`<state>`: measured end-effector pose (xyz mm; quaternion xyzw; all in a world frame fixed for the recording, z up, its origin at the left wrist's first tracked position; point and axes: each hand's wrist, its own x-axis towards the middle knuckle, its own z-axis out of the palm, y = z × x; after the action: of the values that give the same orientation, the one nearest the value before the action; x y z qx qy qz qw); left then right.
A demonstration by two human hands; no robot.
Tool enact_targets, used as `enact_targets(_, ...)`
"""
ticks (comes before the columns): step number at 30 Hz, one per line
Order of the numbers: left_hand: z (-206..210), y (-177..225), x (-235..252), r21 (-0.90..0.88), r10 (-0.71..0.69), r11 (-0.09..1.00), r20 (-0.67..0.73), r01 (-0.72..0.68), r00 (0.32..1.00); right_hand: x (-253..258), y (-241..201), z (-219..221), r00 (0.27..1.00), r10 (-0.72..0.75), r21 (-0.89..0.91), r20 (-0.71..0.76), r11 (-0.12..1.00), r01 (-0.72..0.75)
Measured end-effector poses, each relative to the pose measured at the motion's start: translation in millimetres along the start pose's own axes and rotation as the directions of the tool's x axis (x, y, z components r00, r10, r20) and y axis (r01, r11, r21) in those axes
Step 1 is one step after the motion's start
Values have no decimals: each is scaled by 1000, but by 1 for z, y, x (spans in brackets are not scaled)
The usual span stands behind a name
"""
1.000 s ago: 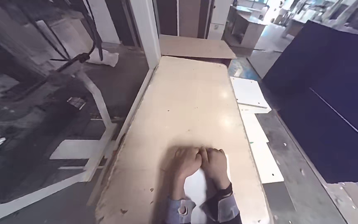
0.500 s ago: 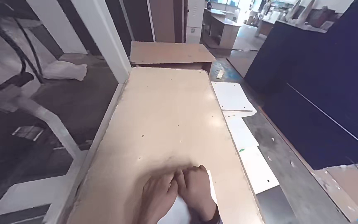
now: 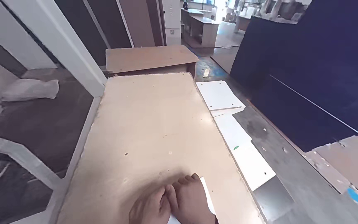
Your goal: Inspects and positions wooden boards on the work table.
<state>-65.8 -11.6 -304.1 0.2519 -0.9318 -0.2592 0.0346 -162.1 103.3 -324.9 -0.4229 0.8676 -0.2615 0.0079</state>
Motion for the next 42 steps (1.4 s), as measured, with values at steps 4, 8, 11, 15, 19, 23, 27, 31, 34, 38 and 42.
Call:
enact_targets(4, 5, -4, 5, 13, -17, 1000, 39, 16, 999, 0, 1, 3, 999, 16, 0, 32, 1000, -16)
enact_targets(8, 13, -10, 12, -6, -57, 998, 98, 57, 994, 3, 0, 4, 989, 87, 14, 121, 996, -90)
enact_targets(11, 19, -14, 19, 7, -86, 996, 148, 86, 985, 7, 0, 2, 956, 159, 20, 245, 985, -169)
enact_targets(15, 18, -9, 19, 57, -125, 992, 171, 116, 977, 6, -1, -1, 949, 166, 22, 268, 984, -178)
enact_targets(19, 12, -4, 18, 84, -116, 991, 164, 103, 980, 5, -3, -1, 965, 142, 21, 218, 988, -150)
enact_targets(23, 12, -3, 19, 76, -131, 990, 176, 119, 976, 6, -3, -1, 957, 156, 32, 243, 985, -169)
enact_targets(27, 19, -11, 21, 47, -121, 992, 174, 115, 977, 8, -2, 1, 939, 181, 23, 293, 980, -197)
enact_targets(31, 19, -11, 21, 51, -117, 993, 165, 110, 979, 10, -3, -3, 924, 189, 14, 333, 979, -205)
enact_targets(34, 16, -11, 19, 42, -89, 996, 147, 83, 985, 8, -2, 0, 950, 161, 21, 267, 985, -173)
enact_targets(38, 13, -9, 15, 45, -70, 997, 130, 64, 989, 5, 0, 3, 975, 112, 33, 190, 992, -120)
enact_targets(42, 5, -4, 10, 34, -38, 999, 114, 34, 993, 3, 1, 4, 992, 63, 25, 110, 997, -66)
